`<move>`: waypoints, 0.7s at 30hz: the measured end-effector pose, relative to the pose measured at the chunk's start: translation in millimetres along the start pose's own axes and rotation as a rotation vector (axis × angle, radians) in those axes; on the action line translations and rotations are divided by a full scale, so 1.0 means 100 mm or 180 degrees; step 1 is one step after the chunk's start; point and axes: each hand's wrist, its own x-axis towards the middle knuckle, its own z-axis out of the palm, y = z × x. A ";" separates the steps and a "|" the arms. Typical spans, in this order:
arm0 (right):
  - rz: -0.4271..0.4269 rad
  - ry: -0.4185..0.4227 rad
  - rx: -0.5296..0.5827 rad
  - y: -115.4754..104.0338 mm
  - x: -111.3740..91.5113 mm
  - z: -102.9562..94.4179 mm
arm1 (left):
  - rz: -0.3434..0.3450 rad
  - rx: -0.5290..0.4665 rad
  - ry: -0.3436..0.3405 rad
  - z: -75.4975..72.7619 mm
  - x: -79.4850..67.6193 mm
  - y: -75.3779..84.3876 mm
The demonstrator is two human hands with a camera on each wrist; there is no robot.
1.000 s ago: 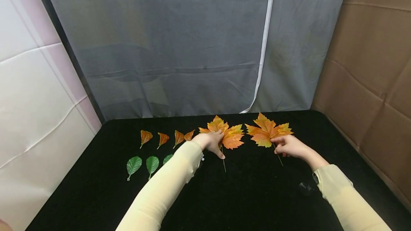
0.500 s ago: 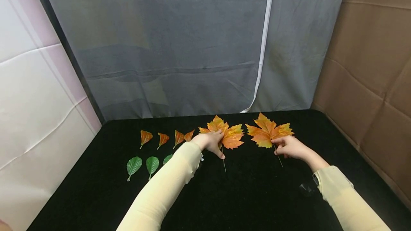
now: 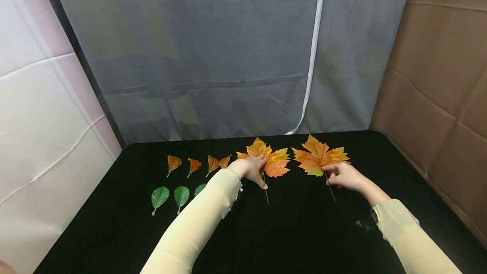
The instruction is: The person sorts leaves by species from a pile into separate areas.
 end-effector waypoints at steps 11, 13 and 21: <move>-0.0063 -0.0038 0.0039 0.02 0.05 0.00 | -0.0163 0.0073 0.0086 -0.05 -0.05 0.02; -0.0081 -0.0082 0.0019 0.04 0.06 -0.01 | -0.0112 0.0000 0.0104 -0.06 -0.06 0.01; -0.0014 -0.0211 0.0046 0.05 0.05 -0.20 | 0.0156 -0.0086 0.0301 -0.22 -0.08 -0.13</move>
